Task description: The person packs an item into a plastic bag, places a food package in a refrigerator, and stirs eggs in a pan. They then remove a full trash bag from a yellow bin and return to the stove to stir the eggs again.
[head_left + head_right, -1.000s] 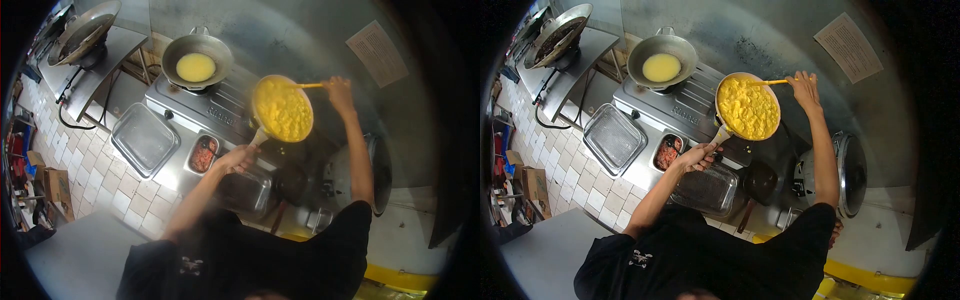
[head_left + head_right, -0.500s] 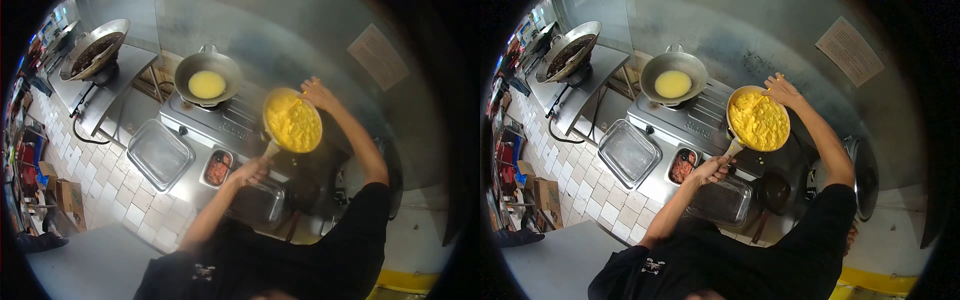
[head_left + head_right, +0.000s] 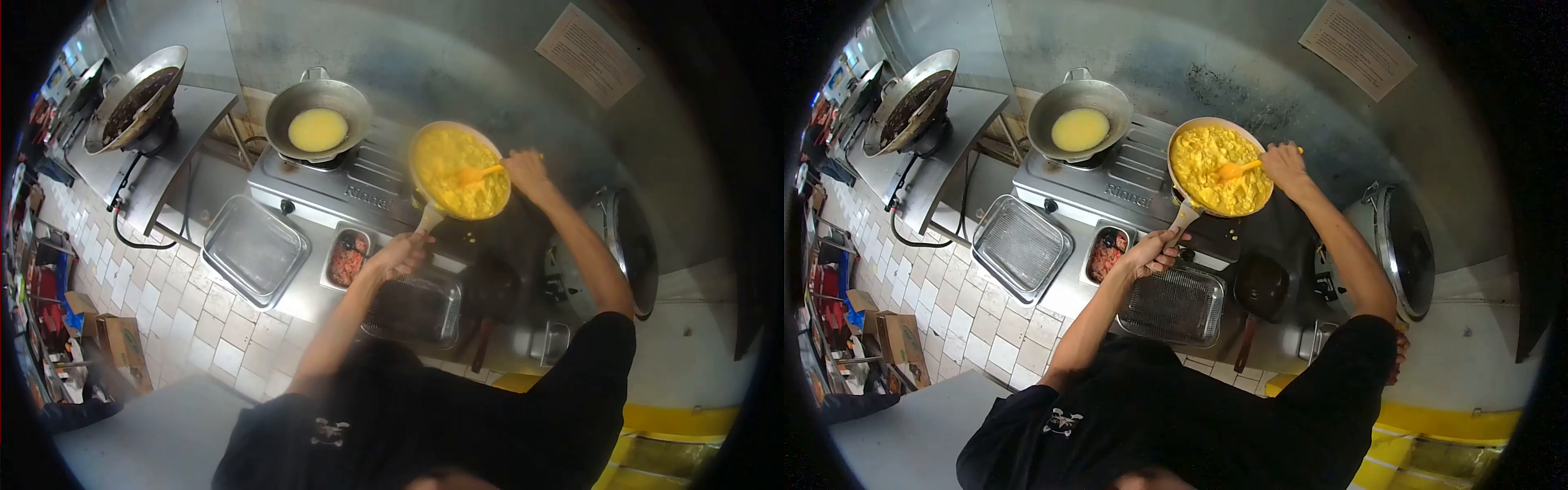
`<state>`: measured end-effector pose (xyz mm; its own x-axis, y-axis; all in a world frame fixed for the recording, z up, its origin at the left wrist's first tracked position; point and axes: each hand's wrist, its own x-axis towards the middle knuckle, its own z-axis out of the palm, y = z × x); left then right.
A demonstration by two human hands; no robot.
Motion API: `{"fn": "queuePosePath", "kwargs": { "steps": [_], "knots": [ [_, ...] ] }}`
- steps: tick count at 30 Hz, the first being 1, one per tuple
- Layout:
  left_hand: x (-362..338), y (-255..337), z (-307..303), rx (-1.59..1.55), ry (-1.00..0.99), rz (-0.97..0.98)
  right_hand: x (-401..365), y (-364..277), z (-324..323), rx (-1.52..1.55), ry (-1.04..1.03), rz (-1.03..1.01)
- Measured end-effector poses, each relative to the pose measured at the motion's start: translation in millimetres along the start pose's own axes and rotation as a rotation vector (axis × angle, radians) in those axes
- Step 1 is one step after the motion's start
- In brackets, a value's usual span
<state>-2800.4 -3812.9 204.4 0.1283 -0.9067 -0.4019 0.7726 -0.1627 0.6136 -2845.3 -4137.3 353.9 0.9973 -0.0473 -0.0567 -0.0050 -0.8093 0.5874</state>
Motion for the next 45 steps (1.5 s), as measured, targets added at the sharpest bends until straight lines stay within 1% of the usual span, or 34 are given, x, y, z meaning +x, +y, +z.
{"fn": "queuePosePath", "kwargs": {
  "steps": [2, 3, 5, 6, 7, 8, 9, 10, 11, 12, 13, 15, 16, 17, 18, 19, 21, 22, 24, 25, 27, 28, 30, 32, 34, 36, 37, 39, 40, 42, 43, 45],
  "knots": [
    [2.1, 4.3, 1.0, -0.025, -0.002, 0.006, -0.4, 17.4, -22.0, 0.09, -0.032, 0.172],
    [2.4, 3.0, 0.1, -0.045, -0.01, 0.001, -1.9, 21.8, -22.7, 0.093, -0.039, 0.17],
    [1.8, 2.5, -1.2, -0.051, -0.021, -0.01, -0.6, 36.9, -20.5, 0.103, 0.052, 0.231],
    [1.7, 2.7, -0.7, -0.048, -0.014, -0.012, 1.0, 32.9, -6.8, 0.127, 0.115, 0.282],
    [2.1, 3.0, 0.0, -0.048, -0.007, -0.012, 1.6, 23.4, 8.6, 0.125, 0.114, 0.29],
    [3.2, 2.8, -0.8, -0.045, -0.012, -0.013, 3.8, 10.0, 20.9, 0.196, 0.062, 0.238],
    [4.1, 2.1, -2.6, -0.049, -0.018, -0.012, 2.6, 0.6, 23.2, 0.268, 0.01, 0.187],
    [5.0, 0.6, -4.2, -0.054, -0.022, -0.012, -2.1, -2.7, 24.0, 0.268, 0.008, 0.191],
    [4.8, 1.6, -4.3, -0.05, -0.024, -0.012, -5.6, -5.5, 19.8, 0.292, 0.021, 0.141],
    [4.5, 2.8, -3.6, -0.042, -0.021, -0.011, -7.8, -6.9, 8.9, 0.314, 0.035, 0.087],
    [3.3, 1.8, -2.9, -0.039, -0.016, -0.012, -12.8, -0.9, -3.8, 0.314, 0.031, 0.084],
    [1.6, 0.7, -2.2, -0.045, -0.021, -0.01, -21.4, 13.1, -50.9, 0.299, -0.013, 0.118],
    [2.2, 2.6, -1.2, -0.045, -0.03, -0.003, -21.0, 20.2, -54.8, 0.297, -0.014, 0.114],
    [1.9, 2.6, -0.6, -0.051, -0.031, -0.006, -25.0, 29.0, -54.1, 0.29, 0.044, 0.187],
    [1.2, 2.3, -0.4, -0.055, -0.022, -0.014, -29.7, 35.9, -50.4, 0.284, 0.101, 0.262],
    [0.8, 3.2, -0.3, -0.057, -0.013, -0.02, -29.5, 41.9, -44.3, 0.286, 0.097, 0.263],
    [-0.3, 3.3, 1.0, -0.029, 0.003, -0.02, -21.1, 51.6, -25.9, 0.167, -0.041, 0.37],
    [-0.3, 4.2, 1.4, -0.001, 0.017, -0.013, -15.6, 52.6, -13.4, 0.168, -0.039, 0.369],
    [1.9, 2.5, -0.6, -0.009, 0.006, -0.011, -3.3, 48.3, 18.8, 0.169, -0.233, 0.442],
    [3.5, 1.5, -1.8, -0.019, -0.008, -0.013, 1.8, 44.4, 33.4, 0.17, -0.232, 0.444],
    [3.3, 2.7, -0.5, -0.011, 0.008, -0.019, 8.5, 35.2, 55.7, 0.381, -0.257, 0.431],
    [2.9, 3.1, -0.5, -0.024, -0.002, -0.026, 8.8, 35.1, 65.1, 0.382, -0.259, 0.432],
    [-0.5, 4.7, 1.0, -0.035, -0.008, -0.039, 6.1, 34.4, 76.0, 0.571, -0.156, 0.392],
    [-2.6, 6.0, 4.8, -0.01, 0.008, -0.027, 1.3, 36.7, 77.8, 0.62, -0.148, 0.384],
    [-2.8, 5.7, 6.0, -0.016, 0.015, -0.031, -12.4, 35.3, 61.3, 0.666, -0.15, 0.379],
    [-4.3, 7.2, 7.0, -0.002, 0.028, -0.029, -24.3, 22.7, 26.0, 0.613, -0.036, 0.356],
    [-3.8, 6.5, 6.8, -0.002, 0.024, -0.038, -29.8, 19.0, 18.2, 0.615, -0.043, 0.363],
    [-3.3, 5.7, 6.7, -0.025, 0.025, -0.024, -38.4, 12.3, 7.5, 0.513, 0.078, 0.252],
    [-3.5, 5.9, 6.4, -0.022, 0.022, -0.027, -41.2, 8.0, 2.8, 0.513, 0.077, 0.257],
    [-4.8, 6.7, 6.7, -0.017, 0.02, -0.028, -47.0, -2.6, -5.0, 0.382, 0.124, 0.189],
    [-5.0, 7.2, 7.4, -0.015, 0.02, -0.026, -48.2, -8.2, -5.9, 0.38, 0.126, 0.192],
    [-4.6, 5.7, 6.9, -0.034, 0.012, -0.023, -48.3, -23.5, -3.8, 0.356, 0.213, 0.136]
  ]
}}
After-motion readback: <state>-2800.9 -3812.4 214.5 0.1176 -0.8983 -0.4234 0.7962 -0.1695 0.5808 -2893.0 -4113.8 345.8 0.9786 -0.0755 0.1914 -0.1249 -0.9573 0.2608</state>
